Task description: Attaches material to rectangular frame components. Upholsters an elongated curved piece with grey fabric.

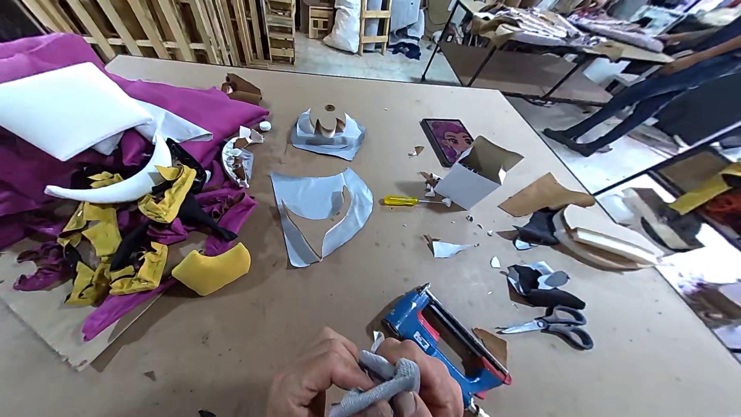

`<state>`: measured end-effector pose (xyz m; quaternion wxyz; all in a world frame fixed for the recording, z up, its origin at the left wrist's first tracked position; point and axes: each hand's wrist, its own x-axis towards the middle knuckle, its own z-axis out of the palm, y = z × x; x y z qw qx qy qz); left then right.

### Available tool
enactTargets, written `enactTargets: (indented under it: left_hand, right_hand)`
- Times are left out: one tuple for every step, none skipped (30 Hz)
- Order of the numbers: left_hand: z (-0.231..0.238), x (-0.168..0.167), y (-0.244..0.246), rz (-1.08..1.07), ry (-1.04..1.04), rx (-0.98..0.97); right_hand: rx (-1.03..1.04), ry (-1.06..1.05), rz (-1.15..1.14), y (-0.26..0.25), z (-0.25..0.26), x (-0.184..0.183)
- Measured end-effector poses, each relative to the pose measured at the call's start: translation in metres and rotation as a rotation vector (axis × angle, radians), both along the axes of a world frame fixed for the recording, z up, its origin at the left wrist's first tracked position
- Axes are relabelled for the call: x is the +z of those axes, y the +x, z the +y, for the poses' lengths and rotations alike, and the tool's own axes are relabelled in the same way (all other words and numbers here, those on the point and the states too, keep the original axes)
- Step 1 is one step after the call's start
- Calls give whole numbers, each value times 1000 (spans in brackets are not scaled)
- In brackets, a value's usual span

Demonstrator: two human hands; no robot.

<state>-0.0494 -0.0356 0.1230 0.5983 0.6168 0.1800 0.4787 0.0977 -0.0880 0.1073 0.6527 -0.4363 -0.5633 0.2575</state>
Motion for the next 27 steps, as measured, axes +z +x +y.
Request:
enactTargets:
  left_hand:
    - [-2, 0, 0, -10, -83, -9]
    - [-4, 0, 0, -6, -175, -14]
    - [-5, -1, 1, -4, -253, -24]
    - [-4, -2, 1, 2, -299, -37]
    - [-1, -5, 2, 6, -306, -63]
    - [2, -7, 2, 13, -288, -86]
    - [4, -10, 3, 28, -256, -105]
    - [6, -12, 3, 50, -221, -118]
    - [7, -14, 3, 80, -191, -123]
    - [8, -15, 3, 113, -178, -118]
    - [7, -16, 3, 149, -180, -100]
    - [6, -17, 2, 182, -193, -73]
    - [5, -18, 1, 203, -216, -54]
    - [4, -20, -1, 204, -244, -48]
    - [3, -22, -4, 190, -274, -48]
    - [2, -23, -7, 174, -301, -52]
    - [0, -24, -10, 157, -318, -52]
    - [-1, -24, -13, 147, -329, -47]
    - [-2, -23, -15, 149, -339, -34]
    - [-3, -21, -17, 171, -356, -20]
    - [-4, -19, -19, 213, -374, -5]
    - [-4, -18, -22, 260, -393, 1]
    - [-6, -18, -25, 294, -417, 7]
    - [-8, -19, -28, 323, -434, 13]
    - [-11, -20, -30, 349, -445, 17]
    - [-14, -22, -31, 373, -451, 27]
    - [-17, -23, -30, 402, -454, 47]
  right_hand:
    - [-7, 0, -7, 0, 0, -1]
    - [-15, -11, -12, -1, 0, -3]
    - [-31, -27, -18, -1, 0, -4]
    - [-57, -42, -23, -1, 0, -6]
    - [-86, -47, -27, 1, 1, -6]
    - [-113, -45, -27, 2, 2, -7]
    - [-135, -43, -24, 3, 3, -8]
    - [-148, -50, -14, 4, 4, -9]
    - [-150, -66, 14, 3, 4, -9]
    - [-140, -92, 62, 2, 4, -10]
    - [-123, -122, 120, 0, 3, -11]
    - [-106, -157, 178, -2, 1, -13]
    - [-86, -193, 230, -5, -1, -14]
    - [-66, -225, 255, -7, -3, -15]
    - [-46, -247, 258, -8, -4, -17]
    - [-29, -260, 243, -9, -5, -19]
    - [-11, -269, 217, -11, -6, -22]
    - [11, -278, 199, -12, -7, -25]
    - [31, -292, 185, -13, -7, -28]
    - [37, -318, 159, -14, -9, -30]
    - [30, -357, 117, -15, -12, -31]
    - [13, -403, 73, -16, -16, -32]
    - [4, -452, 34, -17, -21, -32]
    - [3, -488, 4, -18, -25, -33]
    - [8, -506, -22, -19, -29, -35]
    - [16, -520, -51, -20, -31, -36]
    - [23, -531, -84, -20, -33, -37]
